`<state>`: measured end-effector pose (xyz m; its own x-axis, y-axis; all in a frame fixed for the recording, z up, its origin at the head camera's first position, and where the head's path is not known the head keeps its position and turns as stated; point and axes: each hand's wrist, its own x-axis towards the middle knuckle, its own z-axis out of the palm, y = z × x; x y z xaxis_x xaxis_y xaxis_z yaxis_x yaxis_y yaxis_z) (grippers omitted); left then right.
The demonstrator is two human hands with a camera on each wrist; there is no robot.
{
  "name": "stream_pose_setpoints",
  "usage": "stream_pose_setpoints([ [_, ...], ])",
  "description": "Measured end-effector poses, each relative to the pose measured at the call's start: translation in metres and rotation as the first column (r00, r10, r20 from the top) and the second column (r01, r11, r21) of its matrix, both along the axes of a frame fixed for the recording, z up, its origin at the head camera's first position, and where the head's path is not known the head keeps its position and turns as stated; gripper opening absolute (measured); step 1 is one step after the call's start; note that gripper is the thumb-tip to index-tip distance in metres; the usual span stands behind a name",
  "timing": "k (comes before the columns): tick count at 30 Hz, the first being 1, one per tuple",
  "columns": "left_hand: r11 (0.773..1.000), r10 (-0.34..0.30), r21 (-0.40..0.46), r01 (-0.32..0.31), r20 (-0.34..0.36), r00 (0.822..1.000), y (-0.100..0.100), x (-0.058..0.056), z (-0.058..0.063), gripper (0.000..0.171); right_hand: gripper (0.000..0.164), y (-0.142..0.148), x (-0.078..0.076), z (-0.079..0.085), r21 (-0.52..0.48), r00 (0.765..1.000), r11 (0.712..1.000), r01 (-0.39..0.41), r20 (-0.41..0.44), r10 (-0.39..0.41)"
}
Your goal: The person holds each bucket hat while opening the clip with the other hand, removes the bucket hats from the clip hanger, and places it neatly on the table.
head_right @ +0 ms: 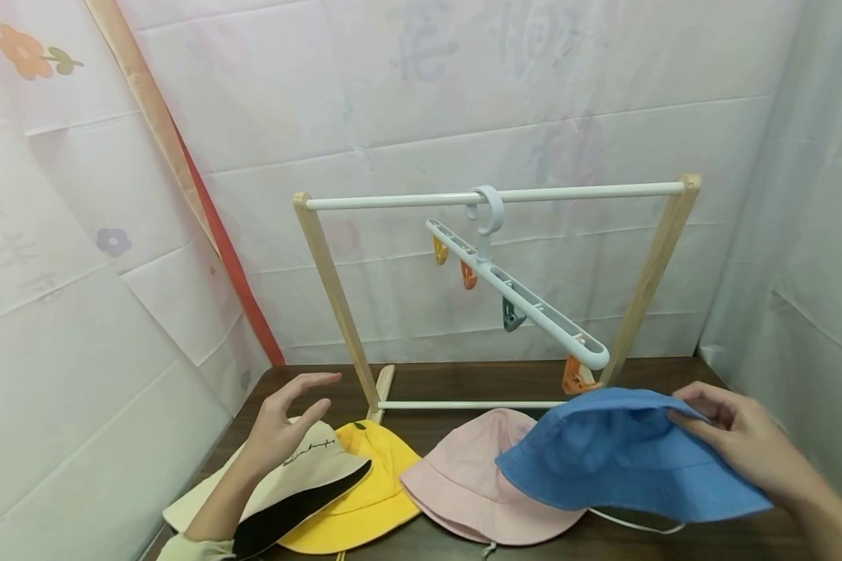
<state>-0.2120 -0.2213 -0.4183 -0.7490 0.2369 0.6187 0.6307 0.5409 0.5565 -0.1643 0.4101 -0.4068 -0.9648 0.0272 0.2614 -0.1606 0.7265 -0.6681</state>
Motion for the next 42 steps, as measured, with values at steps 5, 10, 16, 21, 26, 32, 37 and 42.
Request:
stream_pose_setpoints([
  [5, 0.999, -0.018, 0.026, 0.019, -0.044, 0.999, -0.005, 0.000, 0.001, 0.038, 0.012, 0.006, -0.004, 0.001, 0.011, 0.995, 0.999, -0.051, 0.090, 0.050],
  [10, 0.999, -0.008, 0.052, 0.011, -0.053, 0.999, -0.009, 0.000, 0.003, 0.037, 0.016, 0.009, -0.007, 0.000, 0.027, 0.985, 0.998, -0.062, 0.164, 0.057],
  [16, 0.998, -0.004, 0.055, 0.007, -0.055, 0.999, -0.013, -0.001, 0.003, 0.038, 0.019, 0.012, -0.012, -0.007, 0.024, 0.960, 0.995, -0.093, 0.266, 0.084],
  [21, 0.999, 0.000, 0.055, 0.004, -0.063, 0.998, -0.015, -0.001, 0.002, 0.039, 0.021, 0.017, -0.017, -0.012, 0.015, 0.937, 0.992, -0.127, 0.330, 0.115],
  [26, 0.999, 0.003, 0.049, 0.001, -0.076, 0.997, -0.018, 0.001, 0.002, 0.040, 0.024, 0.022, -0.022, -0.019, 0.008, 0.914, 0.989, -0.146, 0.382, 0.132],
  [32, 0.999, 0.030, 0.038, -0.028, -0.047, 0.998, -0.025, 0.003, 0.002, 0.040, 0.026, 0.025, -0.029, -0.026, -0.030, 0.882, 0.984, -0.176, 0.439, 0.172],
  [37, 0.998, 0.058, 0.033, -0.057, -0.016, 0.998, -0.030, 0.002, 0.001, 0.038, 0.027, 0.026, -0.034, -0.031, -0.033, 0.869, 0.979, -0.199, 0.457, 0.192],
  [42, 0.996, 0.083, 0.025, -0.084, 0.024, 0.996, -0.032, 0.003, -0.002, 0.037, 0.028, 0.028, -0.037, -0.038, -0.073, 0.848, 0.976, -0.207, 0.484, 0.216],
])
